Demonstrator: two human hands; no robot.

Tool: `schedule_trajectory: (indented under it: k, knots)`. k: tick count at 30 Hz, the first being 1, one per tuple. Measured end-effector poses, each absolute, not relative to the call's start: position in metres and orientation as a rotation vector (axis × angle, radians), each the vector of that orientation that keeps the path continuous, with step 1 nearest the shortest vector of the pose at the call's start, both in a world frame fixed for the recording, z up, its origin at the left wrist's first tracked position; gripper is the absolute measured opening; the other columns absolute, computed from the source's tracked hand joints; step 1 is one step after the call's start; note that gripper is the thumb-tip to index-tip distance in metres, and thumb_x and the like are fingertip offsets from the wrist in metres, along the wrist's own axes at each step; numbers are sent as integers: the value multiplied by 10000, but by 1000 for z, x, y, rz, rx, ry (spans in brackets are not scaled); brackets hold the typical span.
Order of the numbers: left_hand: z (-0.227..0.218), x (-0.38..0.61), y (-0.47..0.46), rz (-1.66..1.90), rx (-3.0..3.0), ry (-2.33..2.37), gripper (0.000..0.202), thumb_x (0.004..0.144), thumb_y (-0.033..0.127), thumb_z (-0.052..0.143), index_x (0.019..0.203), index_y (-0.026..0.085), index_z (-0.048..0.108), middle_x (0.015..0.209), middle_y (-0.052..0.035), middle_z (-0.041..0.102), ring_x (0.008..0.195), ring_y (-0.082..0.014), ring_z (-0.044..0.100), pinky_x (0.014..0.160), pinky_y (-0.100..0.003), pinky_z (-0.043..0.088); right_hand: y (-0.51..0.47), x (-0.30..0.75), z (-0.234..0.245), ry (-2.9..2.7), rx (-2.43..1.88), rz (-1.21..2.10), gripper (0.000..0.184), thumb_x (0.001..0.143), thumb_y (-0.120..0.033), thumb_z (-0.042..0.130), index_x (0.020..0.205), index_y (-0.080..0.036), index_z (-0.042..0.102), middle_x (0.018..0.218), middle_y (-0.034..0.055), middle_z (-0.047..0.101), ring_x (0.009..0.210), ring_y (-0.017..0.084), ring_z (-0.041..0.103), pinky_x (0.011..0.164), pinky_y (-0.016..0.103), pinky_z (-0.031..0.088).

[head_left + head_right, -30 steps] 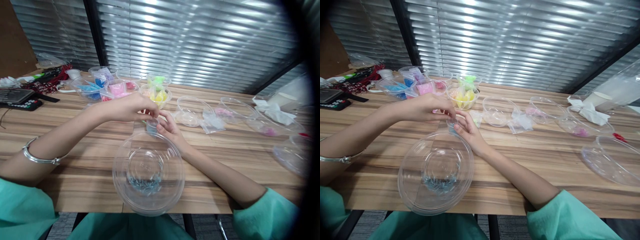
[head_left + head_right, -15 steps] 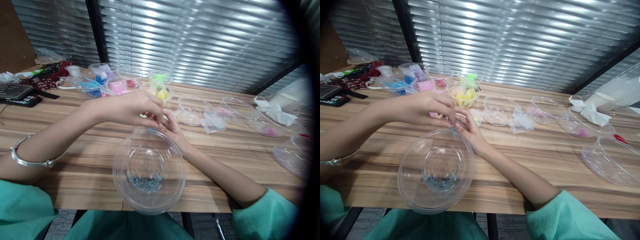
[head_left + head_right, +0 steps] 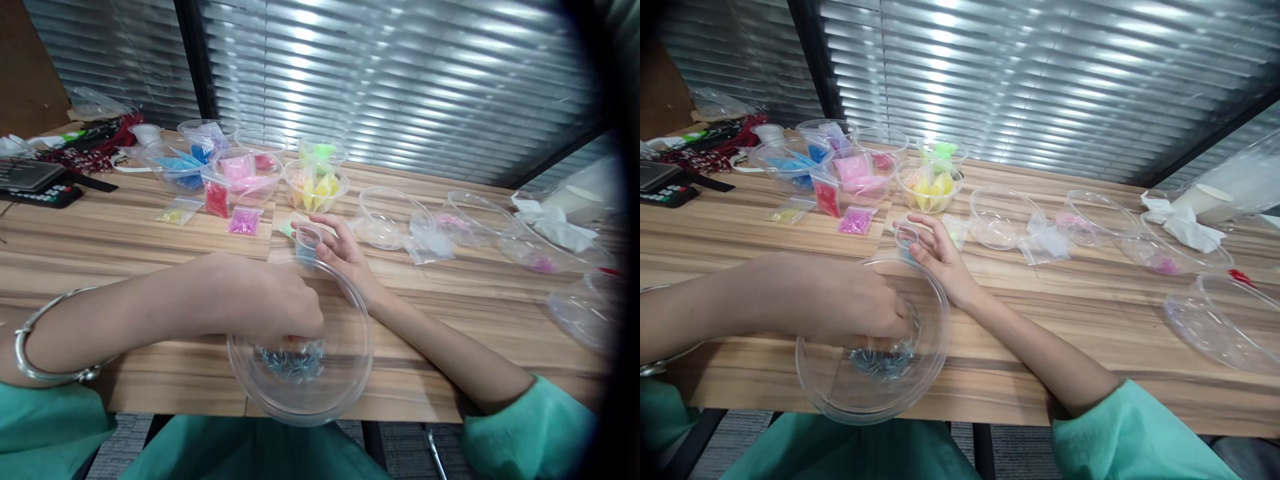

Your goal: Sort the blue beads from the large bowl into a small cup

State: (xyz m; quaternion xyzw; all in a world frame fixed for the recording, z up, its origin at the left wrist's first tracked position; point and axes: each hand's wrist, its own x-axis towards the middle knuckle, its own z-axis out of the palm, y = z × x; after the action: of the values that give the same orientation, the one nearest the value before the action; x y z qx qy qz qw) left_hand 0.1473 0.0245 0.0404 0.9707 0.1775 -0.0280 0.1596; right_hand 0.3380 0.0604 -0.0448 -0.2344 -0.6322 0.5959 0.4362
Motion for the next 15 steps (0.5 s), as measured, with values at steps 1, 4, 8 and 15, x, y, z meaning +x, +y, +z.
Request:
schedule_trajectory:
  k: [1,4,8,15]
  knots:
    - [40,148,24,-197,2793,415,237,825,51,558,732,235,673,611,54,643,497,-113,503,533,-266,360,60,338,-45,-1575,-584,1481,401,943,-423,605,1295,-331,439,1420,32,557,1345,211,508,1179,486,350]
    - [44,152,22,-405,2833,308,304,797,-19,492,785,226,673,721,37,694,558,-131,552,510,-300,332,60,337,-45,-1568,-587,1482,389,946,-406,604,1292,-329,445,1418,29,559,1342,212,511,1180,492,350]
    - [48,161,19,-469,2866,290,322,741,-40,513,814,212,700,712,10,708,567,-162,581,475,-323,319,60,337,-44,-1549,-573,1486,379,949,-373,604,1291,-316,450,1409,38,563,1334,211,518,1182,489,350]
    - [48,163,18,-497,2887,286,312,709,-52,528,772,205,693,707,12,713,536,-159,569,462,-311,318,60,337,-45,-1549,-583,1490,390,946,-396,607,1296,-322,449,1421,38,552,1330,210,521,1173,474,364]
